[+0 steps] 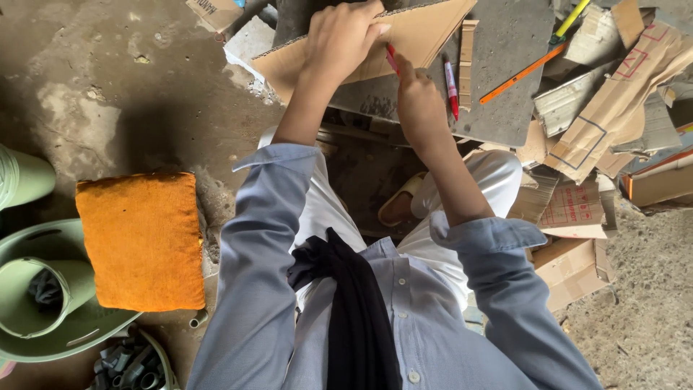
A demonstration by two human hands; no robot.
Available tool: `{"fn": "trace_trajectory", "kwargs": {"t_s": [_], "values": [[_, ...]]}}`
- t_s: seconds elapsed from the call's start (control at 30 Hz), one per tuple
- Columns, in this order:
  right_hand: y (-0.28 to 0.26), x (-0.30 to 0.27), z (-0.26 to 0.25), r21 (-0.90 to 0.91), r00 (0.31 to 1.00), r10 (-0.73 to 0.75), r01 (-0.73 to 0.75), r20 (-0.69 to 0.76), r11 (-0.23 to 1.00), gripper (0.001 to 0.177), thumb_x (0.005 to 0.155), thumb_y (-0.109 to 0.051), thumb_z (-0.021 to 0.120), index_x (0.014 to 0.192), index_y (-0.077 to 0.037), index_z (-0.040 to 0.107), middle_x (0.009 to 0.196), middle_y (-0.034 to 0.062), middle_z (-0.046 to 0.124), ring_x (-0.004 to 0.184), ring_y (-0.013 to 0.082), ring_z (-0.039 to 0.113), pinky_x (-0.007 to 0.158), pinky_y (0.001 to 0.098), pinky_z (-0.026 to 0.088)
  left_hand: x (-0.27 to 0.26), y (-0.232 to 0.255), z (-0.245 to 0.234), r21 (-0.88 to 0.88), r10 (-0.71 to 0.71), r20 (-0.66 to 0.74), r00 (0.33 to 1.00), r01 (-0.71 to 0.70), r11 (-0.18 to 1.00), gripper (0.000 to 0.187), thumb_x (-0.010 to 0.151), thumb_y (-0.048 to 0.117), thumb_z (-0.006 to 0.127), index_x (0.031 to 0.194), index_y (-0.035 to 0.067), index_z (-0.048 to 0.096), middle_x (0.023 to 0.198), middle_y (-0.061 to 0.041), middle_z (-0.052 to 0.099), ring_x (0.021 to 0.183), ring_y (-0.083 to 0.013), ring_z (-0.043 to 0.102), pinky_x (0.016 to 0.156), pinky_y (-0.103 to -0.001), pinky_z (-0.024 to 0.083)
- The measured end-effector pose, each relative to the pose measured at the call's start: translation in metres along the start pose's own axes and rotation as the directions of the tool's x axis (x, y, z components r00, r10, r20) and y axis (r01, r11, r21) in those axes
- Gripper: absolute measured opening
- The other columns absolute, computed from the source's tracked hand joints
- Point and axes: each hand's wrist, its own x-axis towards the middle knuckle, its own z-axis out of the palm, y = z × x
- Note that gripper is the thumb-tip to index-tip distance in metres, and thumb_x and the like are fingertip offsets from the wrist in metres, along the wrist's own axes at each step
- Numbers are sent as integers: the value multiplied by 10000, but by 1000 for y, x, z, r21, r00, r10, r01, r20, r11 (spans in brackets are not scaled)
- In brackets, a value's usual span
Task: Cutting cardboard sheets into smaller pieces using scissors in a work area.
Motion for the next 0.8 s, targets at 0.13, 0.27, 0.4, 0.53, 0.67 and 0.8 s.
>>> {"fn": "trace_trajectory", "kwargs": {"t_s": [0.13, 0.27, 0.4, 0.53, 0.67, 0.8], "values": [[-1, 2, -15, 1, 1000, 1, -1, 24, 1000, 517, 933, 201, 527, 1421, 34, 495, 692, 180, 570, 450, 277, 525, 349, 390, 446, 5, -5, 18, 241, 105, -74, 992, -84, 967, 355, 819, 491, 860, 880, 229, 628, 543, 7, 635, 465, -247, 647, 407, -366, 447], [-12, 0, -41, 66, 998, -17, 13, 62, 998, 556, 912, 252, 475, 1429, 60, 545, 628, 120, 536, 456, 210, 442, 368, 381, 372, 7, -5, 24, 192, 29, 15, 999, -32, 981, 335, 848, 439, 843, 893, 211, 601, 578, -17, 669, 517, -281, 665, 423, -407, 421], [-32, -15, -80, 190, 985, 95, -122, 145, 974, 439, 1066, 98, 421, 1492, 43, 513, 563, 51, 468, 440, 151, 309, 379, 350, 293, 10, -4, 21, 170, 16, -5, 1000, -15, 985, 331, 848, 436, 850, 849, 210, 608, 543, 0, 640, 498, -252, 646, 411, -391, 419], [-26, -20, -75, 153, 985, 117, -137, 130, 979, 441, 1062, 61, 465, 1491, -6, 539, 703, 143, 684, 462, 223, 525, 432, 402, 435, 5, -6, 22, 146, 45, -3, 999, -44, 988, 433, 856, 445, 863, 783, 204, 511, 526, 6, 589, 480, -259, 602, 423, -397, 402], [-25, -9, -74, 74, 967, 142, -161, 210, 984, 470, 1039, 84, 411, 1479, -25, 536, 532, 83, 494, 402, 211, 388, 353, 388, 315, 4, -9, 22, 148, 74, -57, 996, -65, 987, 422, 823, 403, 885, 729, 220, 515, 512, 21, 567, 469, -230, 585, 422, -378, 405], [-19, 3, -62, -11, 974, 82, -82, 212, 997, 592, 909, 214, 454, 1467, 28, 523, 594, 107, 523, 433, 258, 477, 352, 422, 399, 4, -10, 18, 130, 91, -50, 995, -84, 988, 436, 834, 415, 885, 744, 199, 516, 533, 2, 580, 481, -271, 593, 417, -399, 400]]}}
